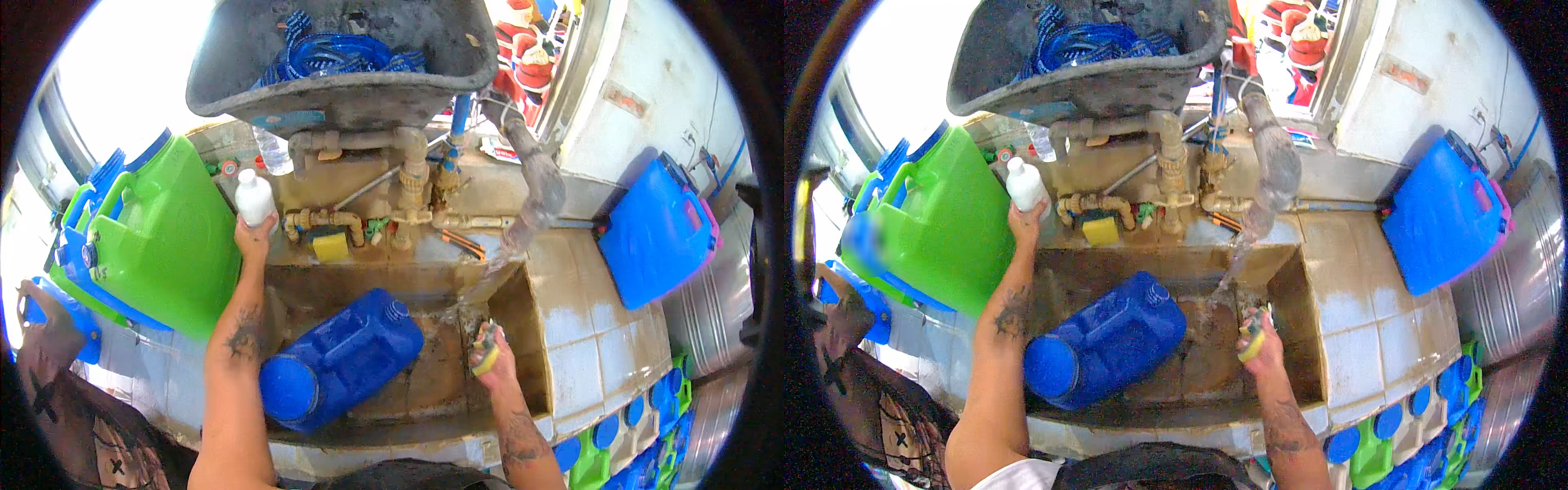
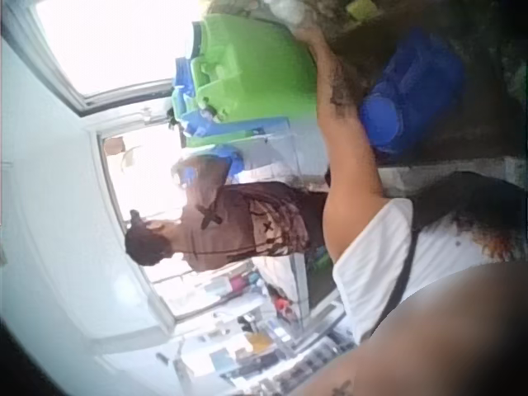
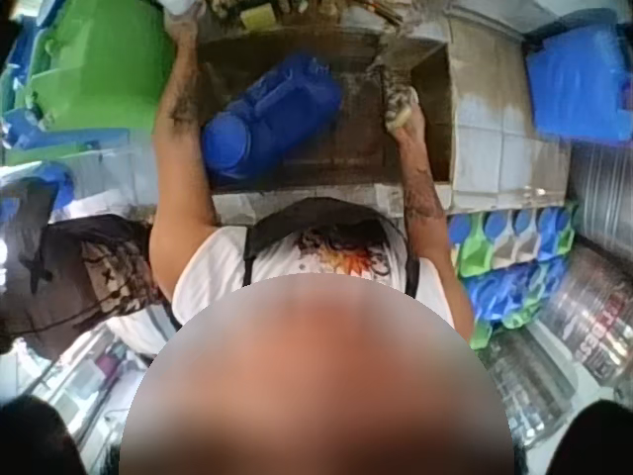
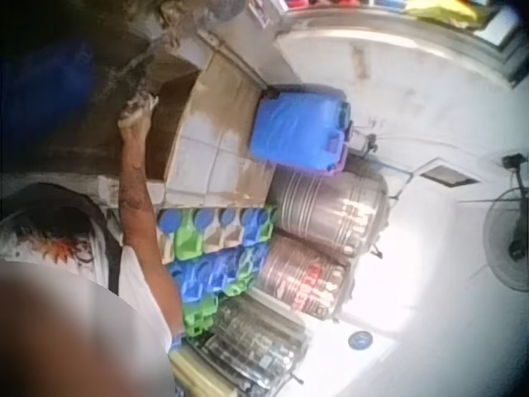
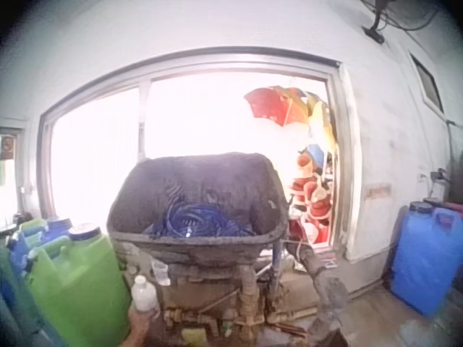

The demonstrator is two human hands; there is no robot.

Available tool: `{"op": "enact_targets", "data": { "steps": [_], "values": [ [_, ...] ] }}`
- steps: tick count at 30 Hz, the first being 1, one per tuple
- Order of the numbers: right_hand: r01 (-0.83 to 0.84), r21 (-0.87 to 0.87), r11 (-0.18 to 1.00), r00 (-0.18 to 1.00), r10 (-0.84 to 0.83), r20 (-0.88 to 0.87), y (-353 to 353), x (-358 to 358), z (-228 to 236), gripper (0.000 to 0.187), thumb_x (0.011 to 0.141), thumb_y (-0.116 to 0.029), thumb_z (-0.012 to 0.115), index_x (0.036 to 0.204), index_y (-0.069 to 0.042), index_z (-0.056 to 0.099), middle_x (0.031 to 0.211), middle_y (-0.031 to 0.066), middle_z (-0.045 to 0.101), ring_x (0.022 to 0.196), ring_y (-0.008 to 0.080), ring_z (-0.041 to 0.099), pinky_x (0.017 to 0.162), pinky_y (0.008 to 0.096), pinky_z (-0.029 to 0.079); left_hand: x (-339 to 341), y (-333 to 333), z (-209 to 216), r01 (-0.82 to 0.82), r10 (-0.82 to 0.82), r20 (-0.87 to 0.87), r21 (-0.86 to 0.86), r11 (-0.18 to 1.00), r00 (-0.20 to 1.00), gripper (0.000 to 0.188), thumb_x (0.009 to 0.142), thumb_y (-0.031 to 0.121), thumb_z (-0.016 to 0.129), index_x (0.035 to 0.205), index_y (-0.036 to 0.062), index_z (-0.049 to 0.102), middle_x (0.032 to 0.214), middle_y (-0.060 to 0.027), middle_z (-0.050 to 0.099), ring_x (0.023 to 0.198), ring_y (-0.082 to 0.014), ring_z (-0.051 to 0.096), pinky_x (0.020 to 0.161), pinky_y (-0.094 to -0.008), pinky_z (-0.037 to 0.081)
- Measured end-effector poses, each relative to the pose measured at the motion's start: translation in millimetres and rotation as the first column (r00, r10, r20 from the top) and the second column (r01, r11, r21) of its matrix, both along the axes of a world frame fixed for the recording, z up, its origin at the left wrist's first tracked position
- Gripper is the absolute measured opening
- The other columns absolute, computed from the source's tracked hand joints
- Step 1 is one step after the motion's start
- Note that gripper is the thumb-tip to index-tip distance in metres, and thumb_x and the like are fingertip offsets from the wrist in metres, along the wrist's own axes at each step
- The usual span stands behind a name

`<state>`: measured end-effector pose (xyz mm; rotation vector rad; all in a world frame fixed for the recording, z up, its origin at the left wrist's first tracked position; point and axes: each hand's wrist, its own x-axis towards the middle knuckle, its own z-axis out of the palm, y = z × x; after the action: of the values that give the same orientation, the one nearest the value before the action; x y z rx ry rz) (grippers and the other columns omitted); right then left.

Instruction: The person washes large plastic jerrycans at a sink. They scrub the exterior with a sponge and liquid soap, rinse under running water, and place the cleaned containers aside. The process is repeated for multiple blue and green jerrycans.

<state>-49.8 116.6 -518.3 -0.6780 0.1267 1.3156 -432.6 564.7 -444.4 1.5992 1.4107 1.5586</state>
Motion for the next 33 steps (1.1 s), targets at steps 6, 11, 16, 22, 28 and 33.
{"op": "enact_targets", "data": {
  "steps": [6, 11, 16, 22, 28, 33],
  "values": [
    [-0.155, 0.121, 0.981, 0.973, 0.173, -0.153, 34.9, -66.1, 32.0, 0.041, 0.101, -0.048, 0.052, 0.120, -0.013, 0.061, 0.094, 0.0061, 0.067, 0.079, 0.0247, 0.064, 0.063, 0.0427, 0.053, 22.4, -160.7, 138.0, 0.516, 0.156, -0.861, 0.425, 0.744, 0.485, 0.048, 0.071, 0.012, 0.072, 0.118, 0.0100, 0.068, 0.131, -0.0051, 0.065, 0.132, -0.0263, 0.053, 0.116, -0.0533, 0.029],
    [-0.205, 0.239, 0.949, 0.964, 0.238, -0.121, 41.5, -104.0, 113.8, 0.036, 0.104, -0.044, 0.049, 0.124, -0.017, 0.061, 0.120, 0.0145, 0.063, 0.104, 0.0380, 0.061, 0.081, 0.0499, 0.053, 59.8, -244.2, 205.5, 0.735, 0.313, -0.927, 0.359, 0.576, 0.208, 0.037, 0.079, 0.013, 0.066, 0.115, 0.0126, 0.070, 0.130, -0.0028, 0.065, 0.130, -0.0227, 0.053, 0.118, -0.0532, 0.027],
    [-0.278, 0.290, 0.916, 0.955, 0.297, -0.022, 53.1, -99.1, 101.2, 0.034, 0.105, -0.040, 0.050, 0.123, -0.013, 0.060, 0.100, 0.0076, 0.065, 0.079, 0.0254, 0.062, 0.065, 0.0403, 0.053, 78.9, -292.5, 249.5, 0.763, 0.491, -0.869, 0.360, 0.538, 0.064, 0.027, 0.084, 0.018, 0.060, 0.108, 0.0133, 0.072, 0.120, -0.0013, 0.066, 0.127, -0.0205, 0.055, 0.117, -0.0532, 0.027],
    [-0.103, 0.003, 0.995, 0.994, 0.103, -0.039, 79.2, -108.6, 104.5, 0.031, 0.105, -0.036, 0.050, 0.121, -0.011, 0.059, 0.088, 0.0031, 0.066, 0.072, 0.0194, 0.061, 0.061, 0.0376, 0.053, 82.4, -308.0, 272.0, 0.750, 0.574, -0.818, 0.404, 0.523, 0.040, 0.021, 0.085, 0.018, 0.060, 0.102, 0.0145, 0.073, 0.115, -0.0006, 0.067, 0.125, -0.0203, 0.055, 0.117, -0.0537, 0.027],
    [-0.433, 0.292, 0.853, 0.890, 0.456, -0.014, 96.9, -112.6, 131.3, 0.035, 0.106, -0.041, 0.044, 0.118, -0.013, 0.059, 0.086, 0.0055, 0.065, 0.074, 0.0204, 0.062, 0.062, 0.0371, 0.054, 87.5, -291.1, 275.1, 0.713, 0.536, -0.841, 0.416, 0.564, 0.067, 0.022, 0.084, 0.018, 0.062, 0.103, 0.0156, 0.074, 0.116, -0.0006, 0.068, 0.126, -0.0187, 0.056, 0.117, -0.0537, 0.027],
    [-0.334, 0.432, 0.838, 0.864, 0.455, -0.216, 99.8, -89.3, 97.2, 0.042, 0.104, -0.035, 0.041, 0.120, -0.003, 0.062, 0.095, 0.0121, 0.067, 0.083, 0.0269, 0.065, 0.069, 0.0455, 0.054, 47.1, -208.4, 222.4, 0.483, 0.211, -0.862, 0.443, 0.756, 0.460, 0.041, 0.075, 0.021, 0.076, 0.115, 0.0124, 0.070, 0.118, -0.0066, 0.068, 0.119, -0.0232, 0.060, 0.111, -0.0512, 0.038]
  ]
}}
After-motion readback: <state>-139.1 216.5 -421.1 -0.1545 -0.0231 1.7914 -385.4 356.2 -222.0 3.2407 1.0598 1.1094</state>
